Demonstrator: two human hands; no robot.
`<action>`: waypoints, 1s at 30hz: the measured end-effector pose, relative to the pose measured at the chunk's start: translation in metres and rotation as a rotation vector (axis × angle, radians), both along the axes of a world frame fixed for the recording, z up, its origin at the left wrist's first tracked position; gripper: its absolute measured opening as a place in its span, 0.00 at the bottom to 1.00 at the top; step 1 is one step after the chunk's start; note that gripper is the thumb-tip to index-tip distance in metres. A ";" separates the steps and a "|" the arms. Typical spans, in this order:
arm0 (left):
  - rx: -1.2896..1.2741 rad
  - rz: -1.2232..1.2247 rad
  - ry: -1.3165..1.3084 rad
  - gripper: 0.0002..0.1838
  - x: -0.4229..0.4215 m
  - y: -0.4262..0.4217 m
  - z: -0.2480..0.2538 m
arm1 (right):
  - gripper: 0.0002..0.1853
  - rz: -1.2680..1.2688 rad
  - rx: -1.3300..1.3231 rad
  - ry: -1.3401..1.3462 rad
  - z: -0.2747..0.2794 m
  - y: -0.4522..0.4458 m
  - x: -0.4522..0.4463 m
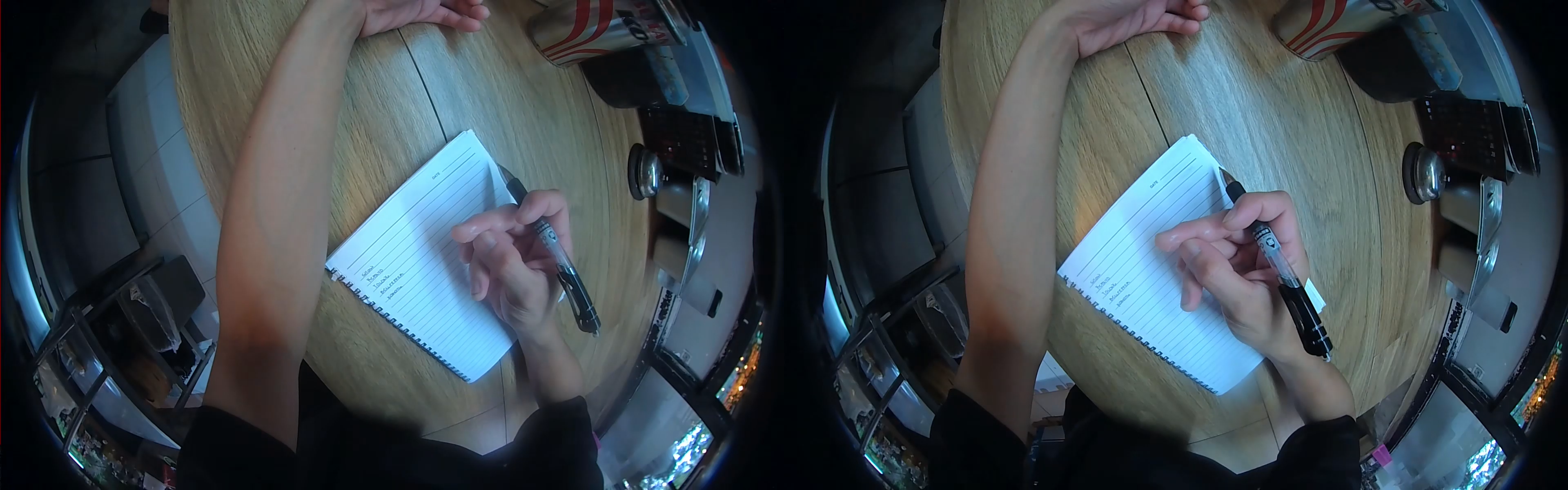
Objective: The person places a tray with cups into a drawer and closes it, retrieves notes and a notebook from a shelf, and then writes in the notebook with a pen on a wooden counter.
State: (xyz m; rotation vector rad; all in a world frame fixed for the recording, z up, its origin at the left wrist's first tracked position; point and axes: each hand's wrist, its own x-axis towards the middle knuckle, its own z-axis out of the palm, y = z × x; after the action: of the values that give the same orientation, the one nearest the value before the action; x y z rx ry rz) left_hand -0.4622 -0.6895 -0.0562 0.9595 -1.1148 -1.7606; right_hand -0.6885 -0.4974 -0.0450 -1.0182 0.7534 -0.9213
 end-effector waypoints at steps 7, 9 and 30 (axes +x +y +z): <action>-0.002 -0.003 0.003 0.16 0.000 0.000 -0.001 | 0.19 0.007 -0.029 0.049 0.001 0.001 0.000; -0.005 -0.005 -0.001 0.16 0.000 0.000 -0.001 | 0.20 0.014 -0.039 0.033 -0.001 0.000 0.000; -0.008 -0.006 0.000 0.15 0.001 0.001 0.000 | 0.22 0.003 -0.093 0.094 -0.003 0.007 0.005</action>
State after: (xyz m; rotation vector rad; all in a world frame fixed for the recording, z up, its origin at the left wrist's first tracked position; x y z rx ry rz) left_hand -0.4615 -0.6886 -0.0563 0.9523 -1.1252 -1.7598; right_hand -0.6835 -0.4909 -0.0482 -1.1500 0.7926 -0.9172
